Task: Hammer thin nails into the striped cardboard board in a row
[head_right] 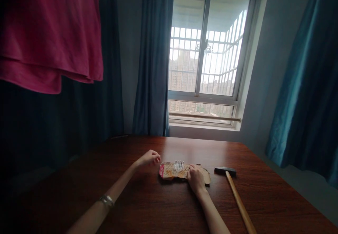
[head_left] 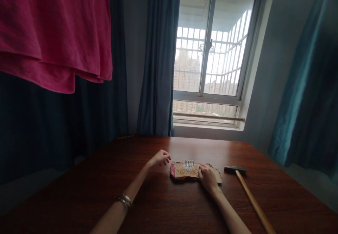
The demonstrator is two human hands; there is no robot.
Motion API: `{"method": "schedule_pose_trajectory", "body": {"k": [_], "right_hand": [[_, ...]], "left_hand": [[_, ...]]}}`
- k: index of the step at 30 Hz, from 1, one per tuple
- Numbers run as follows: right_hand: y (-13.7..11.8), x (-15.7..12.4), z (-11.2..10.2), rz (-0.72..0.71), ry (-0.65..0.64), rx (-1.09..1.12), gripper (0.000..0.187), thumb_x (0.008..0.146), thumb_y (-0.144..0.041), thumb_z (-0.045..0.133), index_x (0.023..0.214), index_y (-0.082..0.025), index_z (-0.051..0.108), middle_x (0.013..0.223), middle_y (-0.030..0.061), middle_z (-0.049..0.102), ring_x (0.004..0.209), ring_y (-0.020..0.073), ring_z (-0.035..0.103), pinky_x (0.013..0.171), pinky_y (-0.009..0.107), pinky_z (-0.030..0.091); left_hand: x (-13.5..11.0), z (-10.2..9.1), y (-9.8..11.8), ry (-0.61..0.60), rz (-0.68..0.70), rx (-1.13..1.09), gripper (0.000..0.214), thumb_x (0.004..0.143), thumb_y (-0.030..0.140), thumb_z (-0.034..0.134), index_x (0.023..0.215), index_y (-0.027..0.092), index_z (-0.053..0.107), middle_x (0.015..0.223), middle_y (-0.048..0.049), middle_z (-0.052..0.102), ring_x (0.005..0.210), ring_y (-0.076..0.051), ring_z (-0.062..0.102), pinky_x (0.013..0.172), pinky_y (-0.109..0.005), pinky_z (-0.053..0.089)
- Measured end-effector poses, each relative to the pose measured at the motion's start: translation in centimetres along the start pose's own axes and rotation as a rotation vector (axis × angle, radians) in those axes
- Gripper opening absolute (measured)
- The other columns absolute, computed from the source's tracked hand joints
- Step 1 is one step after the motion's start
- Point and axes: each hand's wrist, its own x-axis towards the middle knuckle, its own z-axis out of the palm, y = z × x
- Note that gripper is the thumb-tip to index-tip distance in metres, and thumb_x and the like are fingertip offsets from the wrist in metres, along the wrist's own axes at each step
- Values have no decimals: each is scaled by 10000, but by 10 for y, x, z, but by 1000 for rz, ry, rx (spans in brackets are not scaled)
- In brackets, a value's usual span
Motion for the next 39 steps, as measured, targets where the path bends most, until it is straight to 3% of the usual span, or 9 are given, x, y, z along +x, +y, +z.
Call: {"method": "schedule_pose_trajectory", "body": {"k": [1,3,5,10,16,20,34,39], "right_hand": [[0,0,0,1,0,11,266,825,-168,414,964,-146,640,1078,98,632,1008,172,559,891,282,397],[1,1,-1,5,-5,35,213,842,-189,445,932,-146,634,1051,77,638,983,165,567,891,328,406],[2,1,-2,10,-14,58,175,847,-235,485,907,-148,624,1028,53,639,966,163,570,883,377,417],[3,1,-3,32,-17,90,193,841,-299,513,909,-149,613,1039,48,625,989,180,559,882,420,424],[3,0,-4,45,-14,97,195,844,-304,507,925,-157,606,1040,49,616,968,176,563,865,413,439],[2,0,-5,61,-14,99,193,842,-305,510,921,-156,604,1035,49,614,962,176,564,856,409,446],[6,1,-2,59,26,168,197,836,-313,518,915,-153,601,1002,42,620,934,172,570,845,411,445],[-6,1,-13,70,123,255,221,808,-223,482,931,-144,647,1051,123,611,1072,226,512,947,374,363]], "left_hand": [[-7,-11,-3,-24,25,171,166,624,246,546,593,114,640,619,-84,645,573,-190,597,503,-243,431],[-21,-31,-9,60,28,494,104,607,153,559,653,138,652,738,-93,671,721,-225,625,601,-264,455],[-36,-45,-12,102,-49,778,200,610,68,536,751,147,654,839,-118,675,808,-255,629,664,-303,463],[-60,-47,-20,63,-168,1141,289,670,-19,478,855,120,653,949,-183,655,907,-290,618,716,-364,467],[-64,-34,-43,78,-90,1215,329,745,-32,388,788,128,673,870,-173,672,873,-279,631,697,-351,466],[-65,-31,-47,83,0,1236,313,768,-10,394,785,133,673,858,-167,673,865,-288,632,698,-362,466],[-67,-26,-31,56,145,1164,281,778,46,390,798,129,658,910,-148,622,875,-247,605,759,-346,445],[-59,-20,-11,89,311,1225,247,775,45,392,801,119,626,961,-139,560,819,-219,604,696,-324,464]]}}
